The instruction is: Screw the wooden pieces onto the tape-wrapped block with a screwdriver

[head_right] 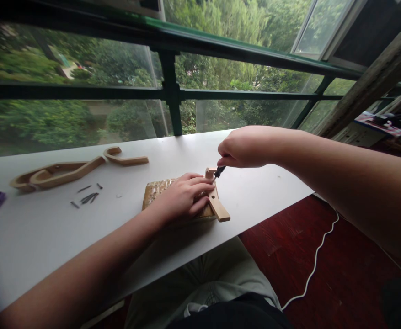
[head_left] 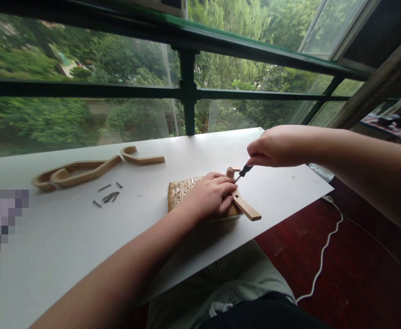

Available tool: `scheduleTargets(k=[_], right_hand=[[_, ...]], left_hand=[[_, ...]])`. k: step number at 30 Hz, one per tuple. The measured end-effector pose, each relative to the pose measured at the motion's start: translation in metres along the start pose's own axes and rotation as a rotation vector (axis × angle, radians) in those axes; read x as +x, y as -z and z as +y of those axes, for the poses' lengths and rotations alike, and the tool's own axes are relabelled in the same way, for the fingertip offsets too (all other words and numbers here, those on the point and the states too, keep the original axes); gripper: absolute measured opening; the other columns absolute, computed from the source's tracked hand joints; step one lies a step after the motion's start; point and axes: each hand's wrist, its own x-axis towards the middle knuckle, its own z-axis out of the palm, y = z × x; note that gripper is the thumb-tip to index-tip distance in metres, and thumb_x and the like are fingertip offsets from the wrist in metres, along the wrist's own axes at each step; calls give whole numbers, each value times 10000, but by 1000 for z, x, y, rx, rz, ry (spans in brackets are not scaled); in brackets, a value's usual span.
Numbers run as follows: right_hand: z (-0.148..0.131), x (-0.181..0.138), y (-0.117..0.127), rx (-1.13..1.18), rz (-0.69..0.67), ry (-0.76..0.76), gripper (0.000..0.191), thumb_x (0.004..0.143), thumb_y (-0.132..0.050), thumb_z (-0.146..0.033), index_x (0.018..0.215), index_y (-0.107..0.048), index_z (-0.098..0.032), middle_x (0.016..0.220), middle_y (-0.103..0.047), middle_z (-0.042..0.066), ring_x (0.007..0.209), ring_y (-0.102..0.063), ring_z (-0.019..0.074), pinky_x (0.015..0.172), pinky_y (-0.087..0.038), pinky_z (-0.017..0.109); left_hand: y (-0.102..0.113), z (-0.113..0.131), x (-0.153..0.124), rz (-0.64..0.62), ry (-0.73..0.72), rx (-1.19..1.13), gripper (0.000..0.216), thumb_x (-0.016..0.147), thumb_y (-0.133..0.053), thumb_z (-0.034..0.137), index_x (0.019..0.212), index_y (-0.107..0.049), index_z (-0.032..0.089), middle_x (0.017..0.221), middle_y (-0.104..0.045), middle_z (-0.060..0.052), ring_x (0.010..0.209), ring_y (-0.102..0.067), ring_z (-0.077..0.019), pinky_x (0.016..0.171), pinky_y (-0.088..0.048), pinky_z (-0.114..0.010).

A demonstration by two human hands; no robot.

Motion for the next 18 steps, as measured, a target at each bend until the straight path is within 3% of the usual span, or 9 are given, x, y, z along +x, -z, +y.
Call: scheduleTargets(k=[3, 12, 18], right_hand=[[1, 1, -4, -7, 26, -14, 427, 891, -441, -539, 707, -644, -212, 559, -566, 32, 497, -440, 136, 565, -232, 312], [12, -10, -4, 47, 132, -13, 284, 861, -496, -477, 836, -628, -226, 600, -573, 5, 510, -441, 130, 555, -251, 295], [25, -19, -4, 180, 215, -2, 186, 803, -556, -377, 883, -609, -217, 744, -632, 19, 614, -511, 137, 592, -339, 290]], left_hand=[[0, 0, 0, -1, 6, -4, 311, 906, -511, 284, 1173, -660, 231, 1191, -662, -43, 1117, -535, -248, 1016, -437, -430], [-1, -1, -1, -7, 30, -10, 301, 884, -526, 266, 1164, -623, 212, 1224, -618, -80, 1123, -549, -251, 1017, -442, -435], [-3, -3, -4, 17, 93, -23, 402, 842, -577, 301, 1235, -546, 223, 1315, -518, -100, 1182, -522, -271, 1030, -440, -453]])
